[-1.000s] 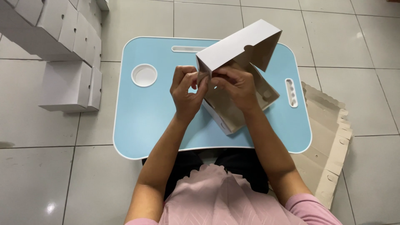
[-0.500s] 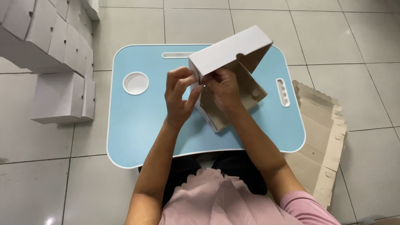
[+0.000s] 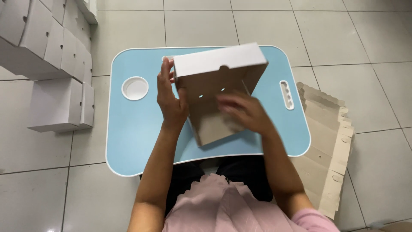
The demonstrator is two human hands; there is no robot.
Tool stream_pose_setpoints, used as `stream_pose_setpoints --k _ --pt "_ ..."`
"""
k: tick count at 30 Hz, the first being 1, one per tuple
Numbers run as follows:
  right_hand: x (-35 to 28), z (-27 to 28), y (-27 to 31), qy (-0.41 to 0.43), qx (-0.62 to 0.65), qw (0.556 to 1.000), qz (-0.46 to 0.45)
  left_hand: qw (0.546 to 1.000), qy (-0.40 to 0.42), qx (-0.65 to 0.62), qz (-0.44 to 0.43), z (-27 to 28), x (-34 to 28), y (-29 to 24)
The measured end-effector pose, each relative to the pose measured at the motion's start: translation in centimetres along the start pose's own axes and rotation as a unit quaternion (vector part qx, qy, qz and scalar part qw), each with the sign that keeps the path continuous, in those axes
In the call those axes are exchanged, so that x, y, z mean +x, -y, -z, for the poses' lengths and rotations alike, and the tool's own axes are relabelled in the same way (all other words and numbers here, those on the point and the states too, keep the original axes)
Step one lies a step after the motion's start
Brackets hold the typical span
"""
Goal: Folding flat cardboard sheets into small white boxes on a portable table.
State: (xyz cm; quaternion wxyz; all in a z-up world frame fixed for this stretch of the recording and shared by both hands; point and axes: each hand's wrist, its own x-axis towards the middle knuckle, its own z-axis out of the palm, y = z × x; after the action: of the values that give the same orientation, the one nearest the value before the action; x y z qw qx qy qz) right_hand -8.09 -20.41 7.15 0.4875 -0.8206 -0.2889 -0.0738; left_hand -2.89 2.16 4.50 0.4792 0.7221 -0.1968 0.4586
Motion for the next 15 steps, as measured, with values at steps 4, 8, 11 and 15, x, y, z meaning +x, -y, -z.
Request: stream_pose_setpoints --k 4,8,11,15 --pt "-6.6 4.4 -2.2 -0.008 0.039 0.995 -0.094 0.996 -0.029 0.064 -0.062 0.0 0.4 0.1" --pt "-6.3 6.4 -3.6 -0.103 0.021 0.986 -0.132 0.992 -0.049 0.077 -0.086 -0.3 0.4 0.6" --pt "-3.0 5.6 -5.8 -0.033 -0.063 0.990 -0.124 0.993 -0.036 0.082 -0.079 -0.1 0.3 1.4" --pt "1.0 4.2 -9.0 0.024 -0.066 0.989 -0.130 0.996 0.052 0.063 -0.023 0.5 -1.6 5.9"
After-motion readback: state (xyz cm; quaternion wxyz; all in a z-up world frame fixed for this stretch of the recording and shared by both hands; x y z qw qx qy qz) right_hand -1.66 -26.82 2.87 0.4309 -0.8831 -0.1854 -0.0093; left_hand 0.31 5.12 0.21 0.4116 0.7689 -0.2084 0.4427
